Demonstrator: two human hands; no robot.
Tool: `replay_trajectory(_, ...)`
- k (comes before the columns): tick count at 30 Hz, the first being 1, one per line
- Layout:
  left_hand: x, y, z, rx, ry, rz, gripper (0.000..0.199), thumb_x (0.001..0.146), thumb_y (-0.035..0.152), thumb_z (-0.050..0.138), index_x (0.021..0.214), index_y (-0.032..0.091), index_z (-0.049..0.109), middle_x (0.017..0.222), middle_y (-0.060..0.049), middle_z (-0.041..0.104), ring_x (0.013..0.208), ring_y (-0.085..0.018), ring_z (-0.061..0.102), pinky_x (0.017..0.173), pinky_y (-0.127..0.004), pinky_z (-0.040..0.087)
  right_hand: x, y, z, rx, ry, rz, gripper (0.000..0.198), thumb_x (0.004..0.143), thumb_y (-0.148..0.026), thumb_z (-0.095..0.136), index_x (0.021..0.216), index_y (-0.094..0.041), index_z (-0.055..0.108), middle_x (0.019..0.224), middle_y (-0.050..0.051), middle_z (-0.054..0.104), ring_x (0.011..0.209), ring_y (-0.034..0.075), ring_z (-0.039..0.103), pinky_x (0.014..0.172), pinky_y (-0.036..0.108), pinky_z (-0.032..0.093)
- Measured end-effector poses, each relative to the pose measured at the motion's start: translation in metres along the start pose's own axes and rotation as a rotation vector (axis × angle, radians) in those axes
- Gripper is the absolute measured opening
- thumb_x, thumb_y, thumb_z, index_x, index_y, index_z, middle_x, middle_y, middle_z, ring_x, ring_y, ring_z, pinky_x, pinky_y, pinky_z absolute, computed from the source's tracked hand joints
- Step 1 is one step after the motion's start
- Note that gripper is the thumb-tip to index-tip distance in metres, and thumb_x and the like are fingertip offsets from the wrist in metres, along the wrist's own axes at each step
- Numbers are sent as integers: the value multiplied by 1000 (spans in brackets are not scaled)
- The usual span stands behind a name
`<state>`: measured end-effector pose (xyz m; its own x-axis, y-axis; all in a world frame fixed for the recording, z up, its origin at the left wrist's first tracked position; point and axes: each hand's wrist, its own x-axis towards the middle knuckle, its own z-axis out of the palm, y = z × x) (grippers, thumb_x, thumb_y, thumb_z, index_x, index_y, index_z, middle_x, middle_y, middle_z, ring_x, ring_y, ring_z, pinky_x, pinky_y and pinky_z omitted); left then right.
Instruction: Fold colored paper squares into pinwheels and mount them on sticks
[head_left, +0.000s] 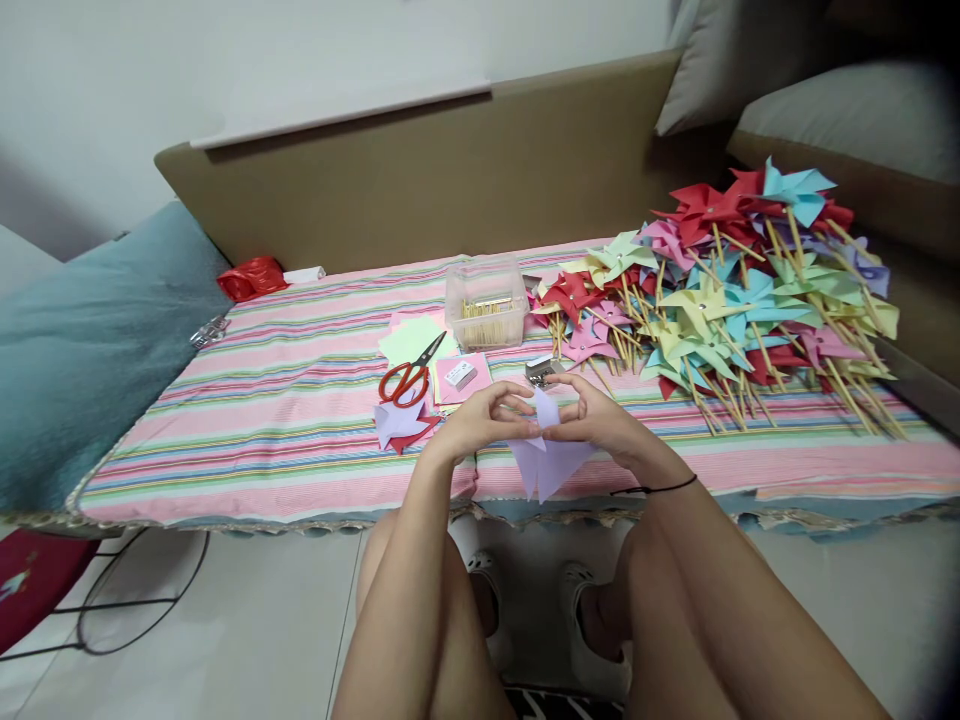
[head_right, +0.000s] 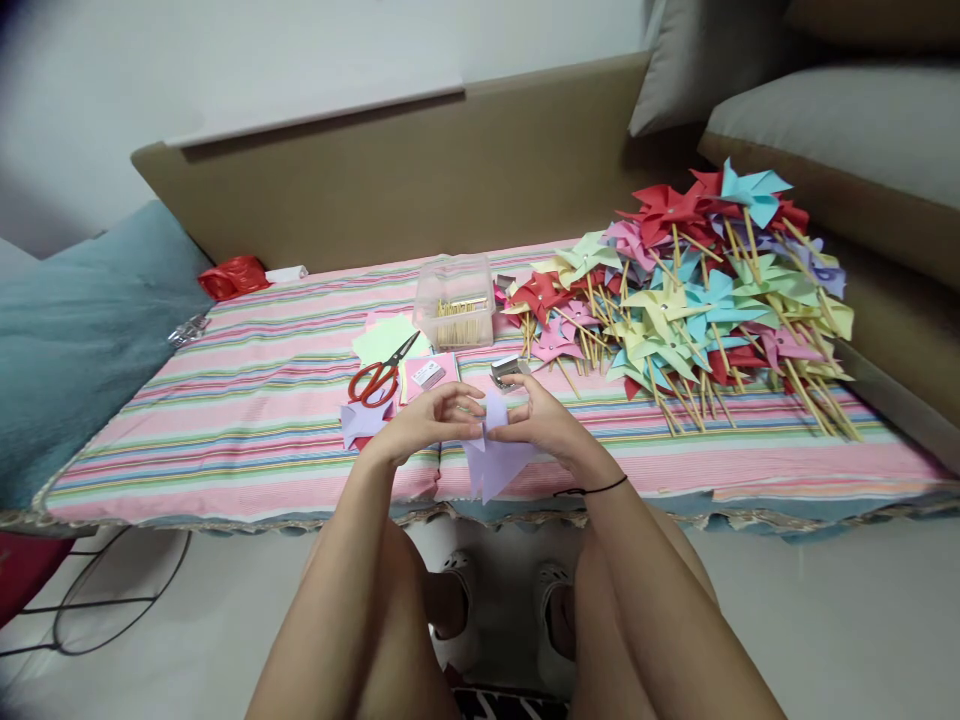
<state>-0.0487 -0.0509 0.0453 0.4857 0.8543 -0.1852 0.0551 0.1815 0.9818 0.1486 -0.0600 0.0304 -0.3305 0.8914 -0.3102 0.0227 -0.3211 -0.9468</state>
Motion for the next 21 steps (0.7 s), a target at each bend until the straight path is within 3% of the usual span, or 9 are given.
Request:
replay_trajectory(4,-3,0,-2,87,-74,-108,44,58,28,82,94,16,59,72,-2,67,62,-11,61,57,-21,42,-3,-1,0,-11,-61,23,87,57,-22,80,131,-23,34,66,-1,71,60,20,68,52,25,46)
replay_trajectory(9,-3,1,2,124,-21,-112,40,59,33,80,86,18,54,59,4,63,43,-4,45,44,-17,27,-4,-2,1,-5,-91,38,89,58,-21,80,133,-22,32,65,-2,70,61,21,68,53,26,46)
replay_trajectory(15,0,-2,8,56,60,-48,49,58,27,80,86,21,40,57,5,65,43,-7,51,45,-17,31,-3,-1,0,-8,-83,22,89,59,-21,80,134,-24,33,62,-3,69,56,18,66,48,23,45)
replay_trajectory(21,2,-1,12,73,139,38,48,62,21,75,90,22,36,61,5,66,49,-10,57,48,-18,35,1,3,-1,25,-60,-13,91,58,-23,81,135,-27,32,66,-2,71,57,20,68,50,27,49)
